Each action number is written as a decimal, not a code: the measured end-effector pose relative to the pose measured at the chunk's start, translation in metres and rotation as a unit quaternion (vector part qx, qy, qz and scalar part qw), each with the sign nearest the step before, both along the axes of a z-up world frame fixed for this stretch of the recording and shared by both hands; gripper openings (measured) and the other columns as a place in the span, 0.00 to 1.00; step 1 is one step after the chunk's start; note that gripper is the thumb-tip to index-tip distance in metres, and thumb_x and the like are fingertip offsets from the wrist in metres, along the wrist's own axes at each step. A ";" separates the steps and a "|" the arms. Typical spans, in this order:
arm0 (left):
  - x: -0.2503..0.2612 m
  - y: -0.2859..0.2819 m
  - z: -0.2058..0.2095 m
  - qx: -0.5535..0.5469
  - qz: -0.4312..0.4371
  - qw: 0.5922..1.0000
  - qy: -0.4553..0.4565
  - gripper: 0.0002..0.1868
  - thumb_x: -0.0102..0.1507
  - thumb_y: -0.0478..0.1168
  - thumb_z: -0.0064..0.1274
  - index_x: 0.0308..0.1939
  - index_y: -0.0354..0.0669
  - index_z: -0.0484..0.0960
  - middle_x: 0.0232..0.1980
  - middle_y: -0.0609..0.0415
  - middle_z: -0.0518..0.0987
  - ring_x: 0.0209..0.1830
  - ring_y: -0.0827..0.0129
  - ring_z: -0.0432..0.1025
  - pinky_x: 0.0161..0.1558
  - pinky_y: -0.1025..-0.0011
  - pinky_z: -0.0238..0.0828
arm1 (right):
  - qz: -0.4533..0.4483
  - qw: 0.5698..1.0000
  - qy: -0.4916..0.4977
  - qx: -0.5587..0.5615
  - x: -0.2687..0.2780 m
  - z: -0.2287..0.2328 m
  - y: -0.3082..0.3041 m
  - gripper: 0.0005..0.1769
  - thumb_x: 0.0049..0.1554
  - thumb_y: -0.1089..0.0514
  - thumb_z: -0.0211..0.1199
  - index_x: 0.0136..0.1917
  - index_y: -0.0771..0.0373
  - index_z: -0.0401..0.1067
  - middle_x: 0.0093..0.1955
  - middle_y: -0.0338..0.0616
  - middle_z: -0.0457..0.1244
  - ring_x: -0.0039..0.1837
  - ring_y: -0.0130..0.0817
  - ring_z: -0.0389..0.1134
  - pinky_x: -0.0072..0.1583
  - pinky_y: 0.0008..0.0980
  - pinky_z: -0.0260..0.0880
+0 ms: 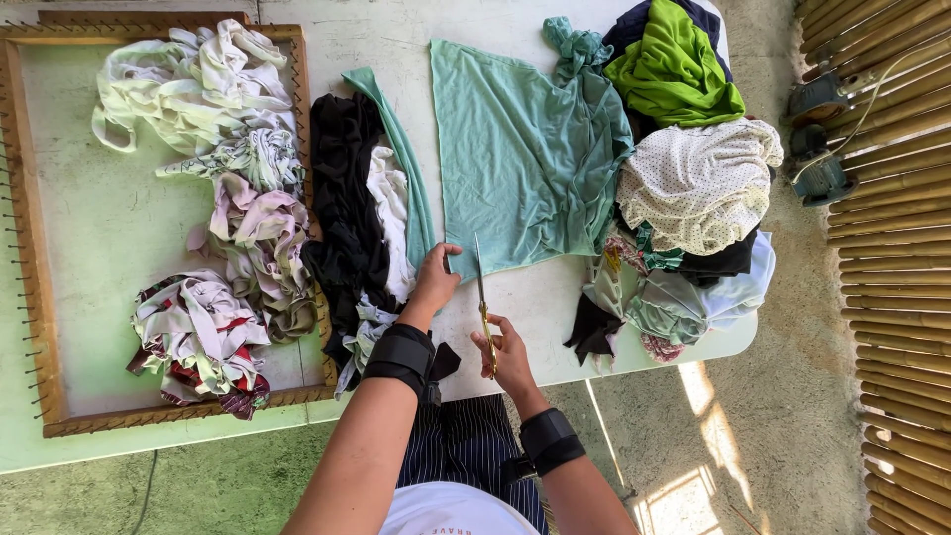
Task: The person cuts a light blue garment into thin strips by holding it with one hand and snipping it with handheld scissors in the other, shifting the garment on a table as needed.
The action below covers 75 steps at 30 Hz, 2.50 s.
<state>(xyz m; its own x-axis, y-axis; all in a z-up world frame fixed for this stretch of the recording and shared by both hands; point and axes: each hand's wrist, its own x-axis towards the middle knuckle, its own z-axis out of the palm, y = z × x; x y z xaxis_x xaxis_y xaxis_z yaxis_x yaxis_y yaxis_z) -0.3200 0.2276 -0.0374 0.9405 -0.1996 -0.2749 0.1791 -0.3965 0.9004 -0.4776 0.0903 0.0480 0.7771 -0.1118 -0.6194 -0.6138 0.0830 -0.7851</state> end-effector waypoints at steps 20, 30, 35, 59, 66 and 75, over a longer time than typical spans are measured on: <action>-0.001 0.001 0.006 -0.014 -0.001 1.000 0.013 0.29 0.52 0.24 0.57 0.57 0.45 0.75 0.44 0.55 0.74 0.35 0.68 0.67 0.41 0.67 0.70 | -0.002 1.000 -0.019 0.017 0.042 -0.001 -0.004 0.37 0.56 0.46 0.69 0.69 0.67 0.60 0.24 0.38 0.58 0.23 0.25 0.59 0.28 0.27 0.59; -0.004 -0.004 -0.004 -0.017 0.023 1.000 0.001 0.30 0.50 0.22 0.57 0.55 0.44 0.75 0.46 0.54 0.75 0.37 0.65 0.69 0.43 0.67 0.70 | -0.004 1.000 -0.023 0.015 0.055 -0.002 -0.006 0.36 0.56 0.46 0.69 0.68 0.67 0.60 0.23 0.38 0.59 0.23 0.27 0.60 0.27 0.28 0.60; -0.004 -0.004 -0.011 -0.010 0.024 0.999 -0.019 0.30 0.49 0.23 0.58 0.55 0.44 0.75 0.49 0.52 0.76 0.41 0.64 0.72 0.44 0.66 0.71 | -0.008 0.999 -0.038 0.036 0.080 -0.009 -0.010 0.36 0.56 0.44 0.69 0.67 0.67 0.60 0.24 0.38 0.59 0.23 0.27 0.60 0.27 0.28 0.60; -0.004 -0.006 0.016 -0.001 0.031 0.999 0.044 0.30 0.51 0.22 0.55 0.56 0.44 0.73 0.51 0.53 0.75 0.39 0.64 0.71 0.44 0.66 0.71 | 0.010 0.998 -0.057 0.013 0.139 -0.021 -0.020 0.37 0.54 0.45 0.71 0.66 0.67 0.59 0.24 0.39 0.59 0.23 0.29 0.60 0.26 0.30 0.57; -0.005 -0.006 0.013 0.003 0.028 0.999 0.024 0.29 0.50 0.23 0.56 0.55 0.43 0.73 0.52 0.53 0.75 0.41 0.62 0.72 0.45 0.65 0.71 | 0.011 0.999 -0.046 0.026 0.160 -0.004 -0.023 0.37 0.54 0.43 0.70 0.66 0.66 0.60 0.24 0.39 0.59 0.23 0.29 0.61 0.27 0.29 0.60; 0.002 -0.005 0.054 0.096 -0.010 0.995 0.039 0.22 0.53 0.26 0.58 0.50 0.43 0.76 0.55 0.50 0.73 0.51 0.54 0.73 0.50 0.60 0.70 | 0.021 0.998 -0.064 0.006 0.184 -0.018 -0.029 0.36 0.54 0.46 0.72 0.65 0.66 0.60 0.26 0.38 0.59 0.25 0.26 0.59 0.27 0.30 0.60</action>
